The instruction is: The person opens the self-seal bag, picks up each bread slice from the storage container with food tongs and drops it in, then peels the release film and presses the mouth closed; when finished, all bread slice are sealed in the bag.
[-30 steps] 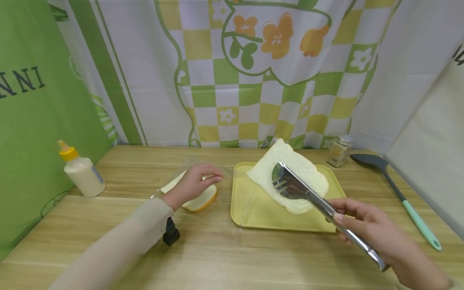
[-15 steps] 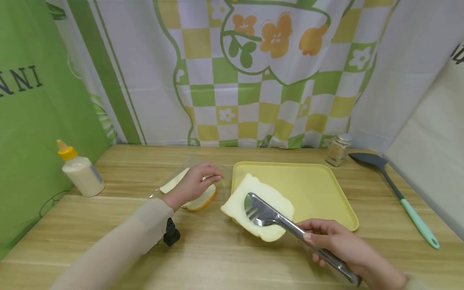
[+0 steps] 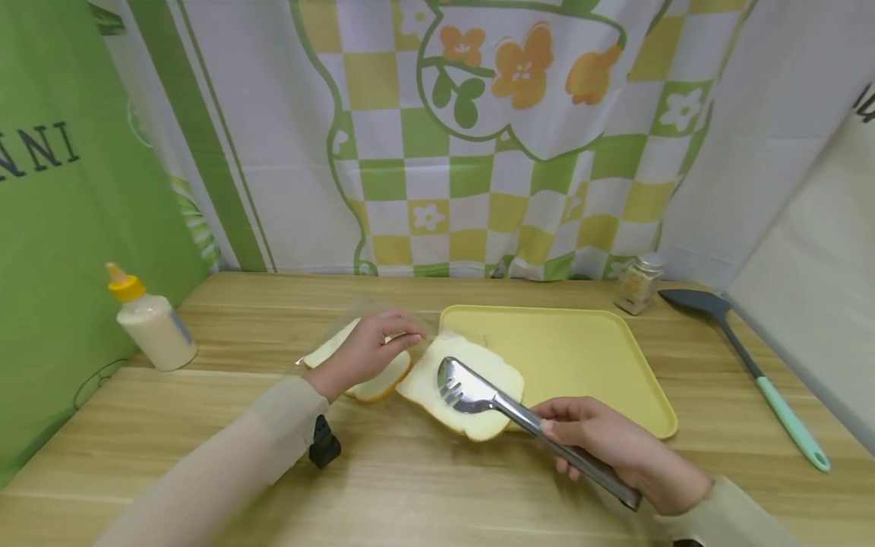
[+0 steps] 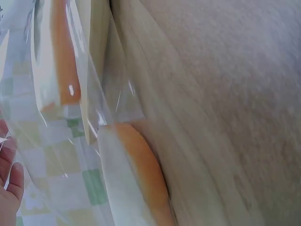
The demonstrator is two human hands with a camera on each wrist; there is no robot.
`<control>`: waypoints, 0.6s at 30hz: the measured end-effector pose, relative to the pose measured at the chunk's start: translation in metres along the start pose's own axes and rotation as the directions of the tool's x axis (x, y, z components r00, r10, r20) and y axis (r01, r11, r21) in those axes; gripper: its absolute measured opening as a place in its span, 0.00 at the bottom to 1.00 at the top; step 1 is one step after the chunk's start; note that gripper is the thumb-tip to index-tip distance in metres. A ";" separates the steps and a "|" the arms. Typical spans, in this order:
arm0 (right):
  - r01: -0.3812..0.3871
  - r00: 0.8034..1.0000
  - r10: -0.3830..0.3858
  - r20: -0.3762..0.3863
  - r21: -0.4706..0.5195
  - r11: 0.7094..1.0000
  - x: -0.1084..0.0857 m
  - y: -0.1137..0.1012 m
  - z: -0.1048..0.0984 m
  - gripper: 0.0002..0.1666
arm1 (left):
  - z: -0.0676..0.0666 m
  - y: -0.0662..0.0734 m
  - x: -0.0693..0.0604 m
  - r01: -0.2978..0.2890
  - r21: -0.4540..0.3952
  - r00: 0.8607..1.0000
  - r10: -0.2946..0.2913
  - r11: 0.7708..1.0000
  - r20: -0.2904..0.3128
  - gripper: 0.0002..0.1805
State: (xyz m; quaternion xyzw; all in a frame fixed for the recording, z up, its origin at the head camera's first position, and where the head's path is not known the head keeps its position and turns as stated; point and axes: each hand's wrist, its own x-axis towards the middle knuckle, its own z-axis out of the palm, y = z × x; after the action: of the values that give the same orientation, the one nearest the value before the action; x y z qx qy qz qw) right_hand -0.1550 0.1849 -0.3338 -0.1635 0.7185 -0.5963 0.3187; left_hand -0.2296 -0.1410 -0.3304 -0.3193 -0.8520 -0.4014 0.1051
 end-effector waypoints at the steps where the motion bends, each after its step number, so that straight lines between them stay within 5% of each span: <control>1: -0.005 1.000 0.005 -0.004 -0.005 1.000 0.002 -0.002 0.001 0.26 | 0.000 0.001 0.000 -0.004 -0.001 1.000 0.004 1.000 -0.002 0.08; 8: -0.022 1.000 0.022 0.000 -0.028 0.999 0.015 -0.016 0.007 0.24 | 0.007 0.005 0.004 -0.043 -0.007 0.999 0.043 0.999 -0.018 0.07; 18: -0.015 1.000 0.016 0.020 -0.025 1.000 0.037 -0.022 0.016 0.22 | 0.016 0.013 0.002 -0.026 -0.013 0.995 0.025 1.000 -0.096 0.07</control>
State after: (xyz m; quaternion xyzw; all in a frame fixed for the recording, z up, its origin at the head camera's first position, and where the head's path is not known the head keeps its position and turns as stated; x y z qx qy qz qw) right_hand -0.1755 0.1451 -0.3240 -0.1677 0.7239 -0.5832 0.3283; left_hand -0.2220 -0.1219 -0.3322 -0.3114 -0.8388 -0.4211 0.1486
